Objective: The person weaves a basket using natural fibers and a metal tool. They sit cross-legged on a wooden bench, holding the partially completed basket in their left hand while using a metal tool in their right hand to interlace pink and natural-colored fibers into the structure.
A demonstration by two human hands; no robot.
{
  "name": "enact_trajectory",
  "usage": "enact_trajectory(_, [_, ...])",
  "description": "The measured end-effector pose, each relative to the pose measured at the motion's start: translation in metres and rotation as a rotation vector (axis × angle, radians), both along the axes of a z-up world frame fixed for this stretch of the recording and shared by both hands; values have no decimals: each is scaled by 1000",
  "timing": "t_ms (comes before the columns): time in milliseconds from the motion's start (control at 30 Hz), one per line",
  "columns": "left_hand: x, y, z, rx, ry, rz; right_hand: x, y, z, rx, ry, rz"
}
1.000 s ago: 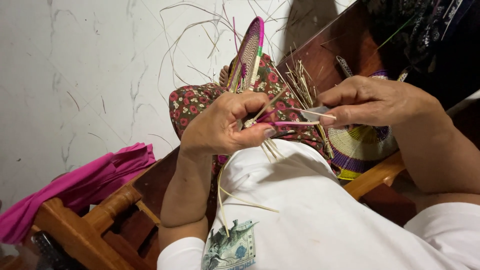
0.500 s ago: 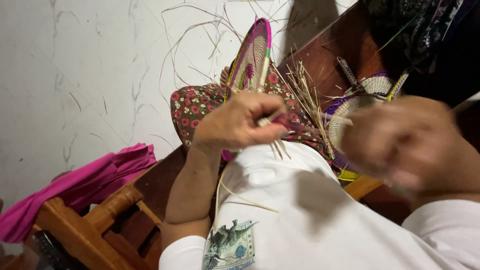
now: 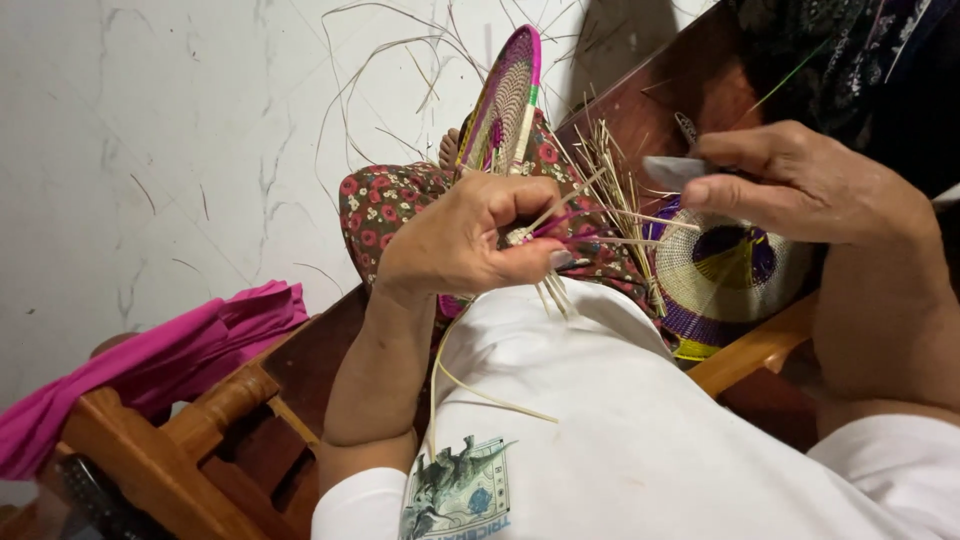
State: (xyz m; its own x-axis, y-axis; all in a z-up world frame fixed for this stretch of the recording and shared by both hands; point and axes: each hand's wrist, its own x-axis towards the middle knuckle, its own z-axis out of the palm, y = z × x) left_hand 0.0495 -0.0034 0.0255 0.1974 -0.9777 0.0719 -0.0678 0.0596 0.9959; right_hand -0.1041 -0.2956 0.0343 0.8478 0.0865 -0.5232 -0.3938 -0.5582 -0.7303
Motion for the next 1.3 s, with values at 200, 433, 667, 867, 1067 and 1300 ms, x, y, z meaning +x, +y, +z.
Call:
enact_trajectory(200, [-3,-3,-4,-10,-15,-12,29,26,34,83,-137,205])
enact_trajectory(433, [-4,-4,-7,-27,11,-28,34,37,26,53,-250,341])
enact_trajectory(667, [-3,-3,-13,-58,36,-49,31,42,15,71,-234,228])
enact_trajectory(867, [-6,-3,-8,-25,87,-14,35,59,16,143,-228,152])
enact_trajectory(1067, [-11,-5,-13,-67,48,28,33,65,5,172,-317,176])
enact_trajectory(1300, [-11,-2,-17,-44,32,31,24,56,-13,308,-269,77])
